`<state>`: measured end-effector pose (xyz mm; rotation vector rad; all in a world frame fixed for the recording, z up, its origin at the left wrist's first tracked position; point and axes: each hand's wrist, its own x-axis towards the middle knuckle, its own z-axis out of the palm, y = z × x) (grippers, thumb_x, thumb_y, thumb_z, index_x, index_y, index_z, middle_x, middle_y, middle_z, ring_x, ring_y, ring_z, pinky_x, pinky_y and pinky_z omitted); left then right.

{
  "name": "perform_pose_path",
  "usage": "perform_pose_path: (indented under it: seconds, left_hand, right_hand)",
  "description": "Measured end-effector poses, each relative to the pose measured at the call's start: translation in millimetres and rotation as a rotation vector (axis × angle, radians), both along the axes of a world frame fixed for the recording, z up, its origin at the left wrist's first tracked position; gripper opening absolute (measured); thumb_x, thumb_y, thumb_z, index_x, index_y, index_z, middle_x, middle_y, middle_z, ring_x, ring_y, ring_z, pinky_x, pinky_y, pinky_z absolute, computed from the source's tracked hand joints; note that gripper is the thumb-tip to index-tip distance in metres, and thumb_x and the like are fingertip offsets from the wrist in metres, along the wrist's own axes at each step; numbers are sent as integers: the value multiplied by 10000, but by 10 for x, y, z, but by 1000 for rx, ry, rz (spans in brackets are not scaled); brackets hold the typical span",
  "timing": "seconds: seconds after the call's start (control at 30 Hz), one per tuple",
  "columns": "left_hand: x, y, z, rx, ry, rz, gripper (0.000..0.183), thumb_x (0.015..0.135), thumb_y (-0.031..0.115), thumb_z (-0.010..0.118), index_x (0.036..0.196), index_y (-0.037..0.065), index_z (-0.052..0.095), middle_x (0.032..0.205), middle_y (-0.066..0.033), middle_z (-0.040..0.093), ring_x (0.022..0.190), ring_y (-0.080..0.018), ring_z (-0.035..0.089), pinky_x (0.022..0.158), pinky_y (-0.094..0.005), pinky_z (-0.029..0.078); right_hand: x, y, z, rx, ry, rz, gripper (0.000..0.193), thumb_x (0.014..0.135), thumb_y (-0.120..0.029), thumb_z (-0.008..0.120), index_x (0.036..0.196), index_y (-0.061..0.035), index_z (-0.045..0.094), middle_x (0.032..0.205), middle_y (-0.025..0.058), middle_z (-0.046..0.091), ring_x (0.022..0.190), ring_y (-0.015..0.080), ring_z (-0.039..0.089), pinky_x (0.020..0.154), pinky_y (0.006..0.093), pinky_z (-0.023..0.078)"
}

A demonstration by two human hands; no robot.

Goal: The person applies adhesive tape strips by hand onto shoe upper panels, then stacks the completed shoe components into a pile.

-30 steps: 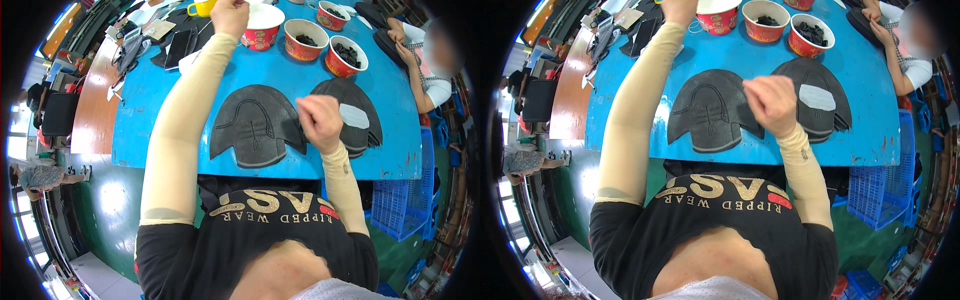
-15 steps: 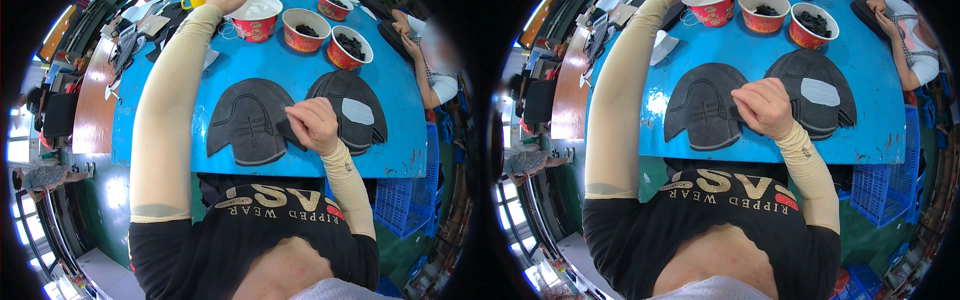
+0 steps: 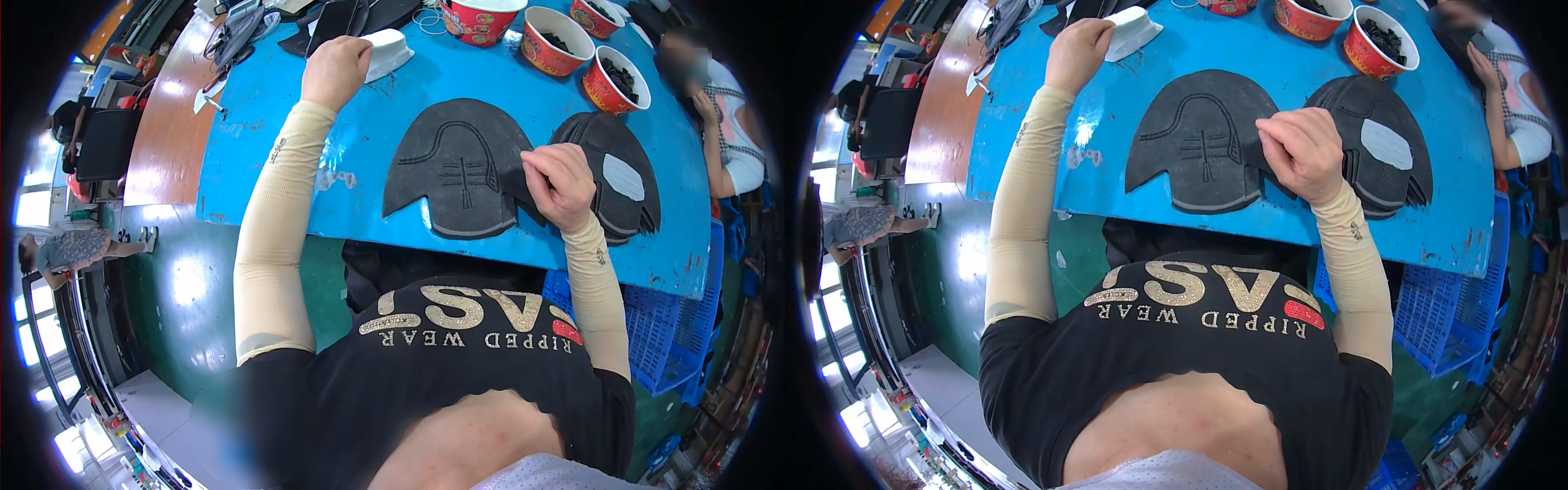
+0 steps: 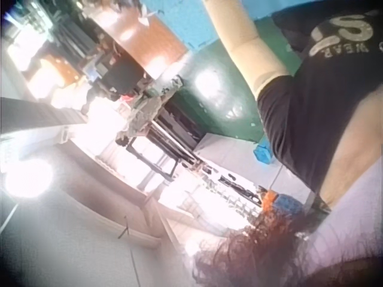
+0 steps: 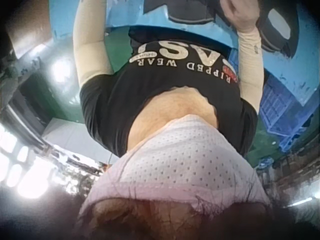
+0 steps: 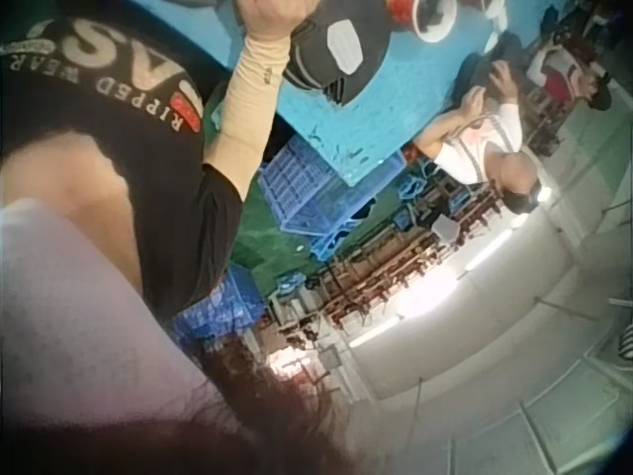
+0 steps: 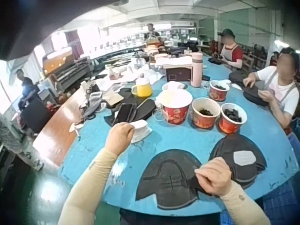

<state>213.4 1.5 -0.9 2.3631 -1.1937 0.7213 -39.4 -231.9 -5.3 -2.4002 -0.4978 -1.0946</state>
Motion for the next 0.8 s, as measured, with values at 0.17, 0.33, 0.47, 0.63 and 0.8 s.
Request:
perform_pose_path:
  seconds: [0.17, 0.33, 0.47, 0.63, 0.8]
  left_hand:
    - [3, -13, 66, -166, 357, 182, 219, 758, 300, 604, 820, 114, 701, 763, -81, 669, 731, -272, 638, 694, -351, 505]
    - [-93, 37, 205, -416, -94, -41, 161, 783, 201, 633, 856, 67, 682, 838, -103, 665, 760, -264, 639, 688, -347, 499]
    - [-943, -62, 246, -634, 733, -345, 153, 840, 129, 633, 942, 16, 636, 802, -40, 633, 716, -70, 555, 644, -212, 453]
    - [-1618, 42, 330, -409, 1134, -387, 174, 846, 144, 623, 943, 0, 627, 773, -32, 620, 705, -68, 545, 630, -222, 455]
    - [-1691, 59, 285, -305, 1163, -426, 147, 855, 137, 603, 927, 11, 631, 739, -47, 622, 678, -75, 548, 616, -231, 454]
  right_hand:
    - [-49, 67, 70, -31, -44, -27, 201, 651, 27, 684, 833, -51, 649, 756, 57, 625, 673, 201, 597, 633, 302, 444]
    - [-119, 184, 103, 78, 7, -64, 182, 683, 18, 673, 853, -42, 647, 776, 66, 629, 690, 197, 603, 645, 296, 449]
    - [-90, 307, 171, 454, 210, -135, 187, 779, -14, 637, 964, -8, 610, 891, 70, 637, 772, 137, 600, 715, 255, 468]
    - [-51, 460, 406, 1020, 471, 235, 214, 842, -33, 596, 1049, -3, 554, 980, 70, 621, 872, 97, 575, 794, 220, 471]
    - [-87, 420, 353, 1015, 685, 259, 148, 840, -34, 601, 978, -20, 550, 932, 52, 623, 847, 82, 581, 778, 207, 478]
